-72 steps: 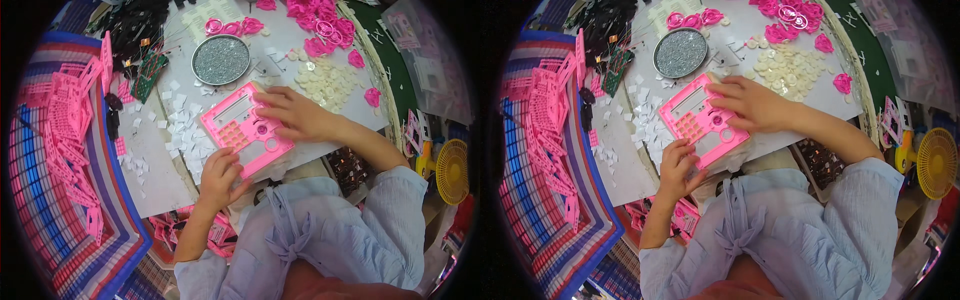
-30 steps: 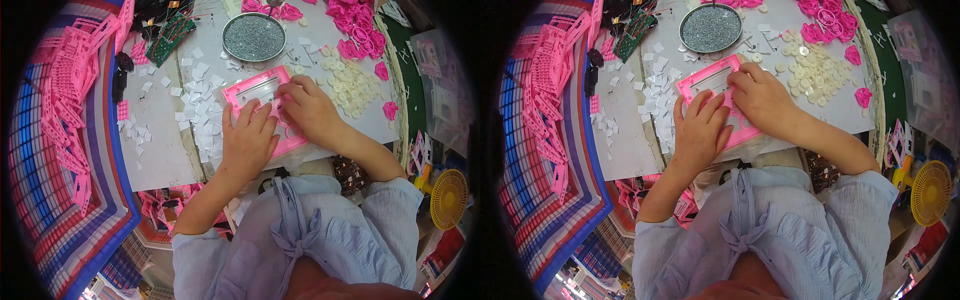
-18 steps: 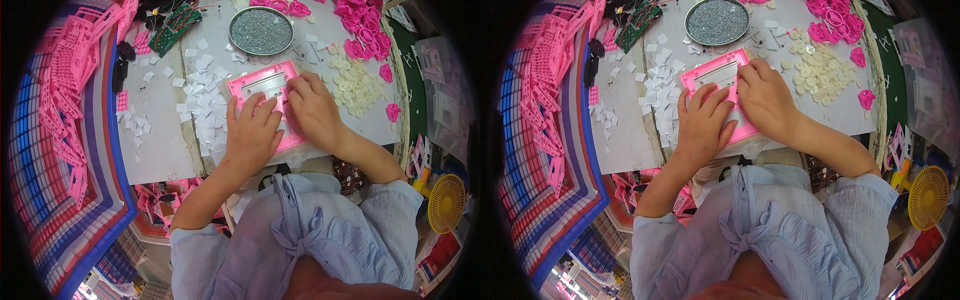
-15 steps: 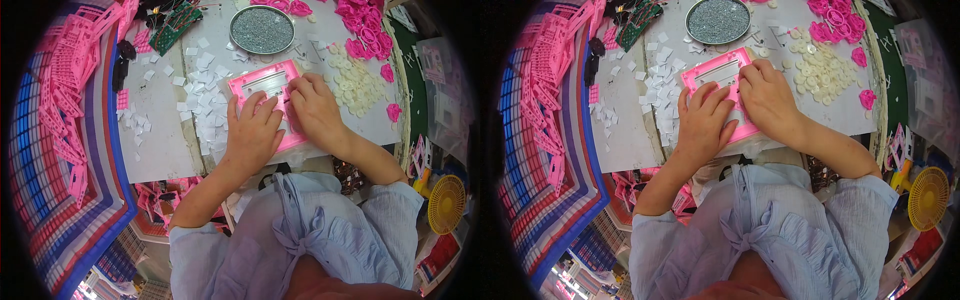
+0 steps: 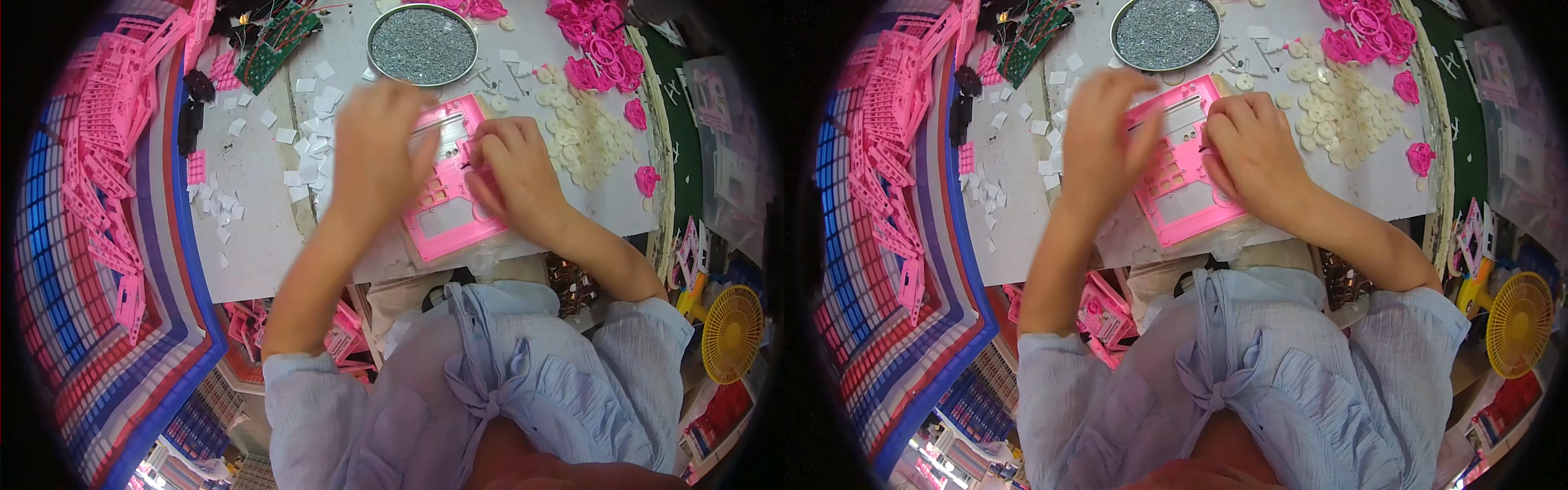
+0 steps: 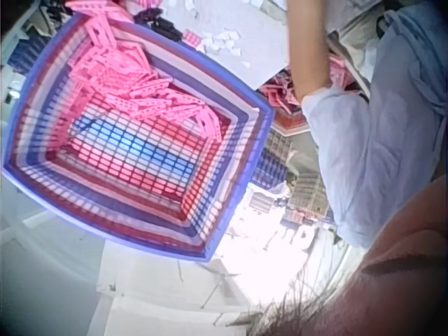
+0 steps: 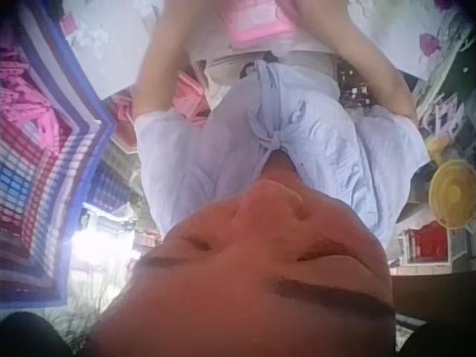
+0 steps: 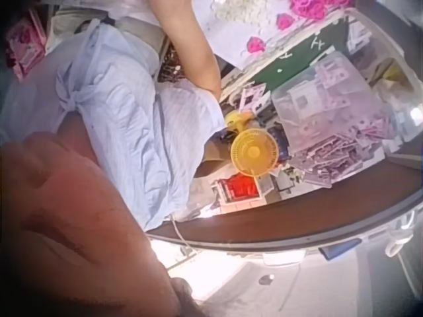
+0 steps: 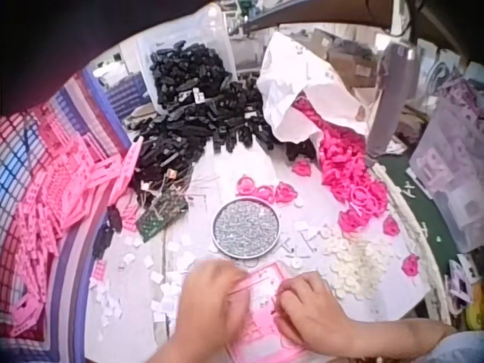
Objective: The recorder is assembling a pink plastic toy, applying glue with a glue gun, and fitting components like a circuit board and cardboard backing into a frame.
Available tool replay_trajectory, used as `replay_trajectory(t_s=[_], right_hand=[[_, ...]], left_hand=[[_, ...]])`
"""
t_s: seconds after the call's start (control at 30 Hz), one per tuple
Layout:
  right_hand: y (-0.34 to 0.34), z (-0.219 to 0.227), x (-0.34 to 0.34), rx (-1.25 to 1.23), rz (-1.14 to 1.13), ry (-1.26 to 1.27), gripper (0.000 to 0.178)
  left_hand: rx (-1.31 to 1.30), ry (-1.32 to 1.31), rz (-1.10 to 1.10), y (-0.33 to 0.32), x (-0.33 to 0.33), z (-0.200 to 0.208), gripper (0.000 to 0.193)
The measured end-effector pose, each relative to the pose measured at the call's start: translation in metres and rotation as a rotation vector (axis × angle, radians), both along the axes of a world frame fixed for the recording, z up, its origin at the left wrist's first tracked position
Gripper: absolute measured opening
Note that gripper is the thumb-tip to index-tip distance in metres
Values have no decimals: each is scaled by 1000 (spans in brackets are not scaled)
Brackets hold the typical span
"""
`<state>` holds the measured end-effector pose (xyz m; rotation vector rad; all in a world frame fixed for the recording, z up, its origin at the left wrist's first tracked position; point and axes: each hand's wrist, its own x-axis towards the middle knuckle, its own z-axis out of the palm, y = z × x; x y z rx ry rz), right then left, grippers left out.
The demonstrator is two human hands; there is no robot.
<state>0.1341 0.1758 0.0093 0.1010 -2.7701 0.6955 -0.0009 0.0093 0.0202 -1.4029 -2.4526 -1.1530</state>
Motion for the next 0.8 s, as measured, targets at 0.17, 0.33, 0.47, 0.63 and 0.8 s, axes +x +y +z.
replay_trajectory(t_s=[0.17, 0.33, 0.47, 0.63, 0.8], right_hand=[[34, 46, -5, -121, -3, 213, 27], [135, 90, -7, -574, -89, 987, 19], [108, 107, -78, -1113, 107, 543, 33], [86, 104, -115, -965, 345, 139, 53], [69, 106, -107, -1157, 317, 22, 53]], left_hand=[[-293, 295, 153, 56, -84, -28, 13], [-446, 406, 9, 74, -99, -36, 17], [-466, 403, 74, 87, -98, -44, 24], [-591, 355, 45, 82, -104, -43, 32], [-240, 283, 63, 62, -99, -30, 31]])
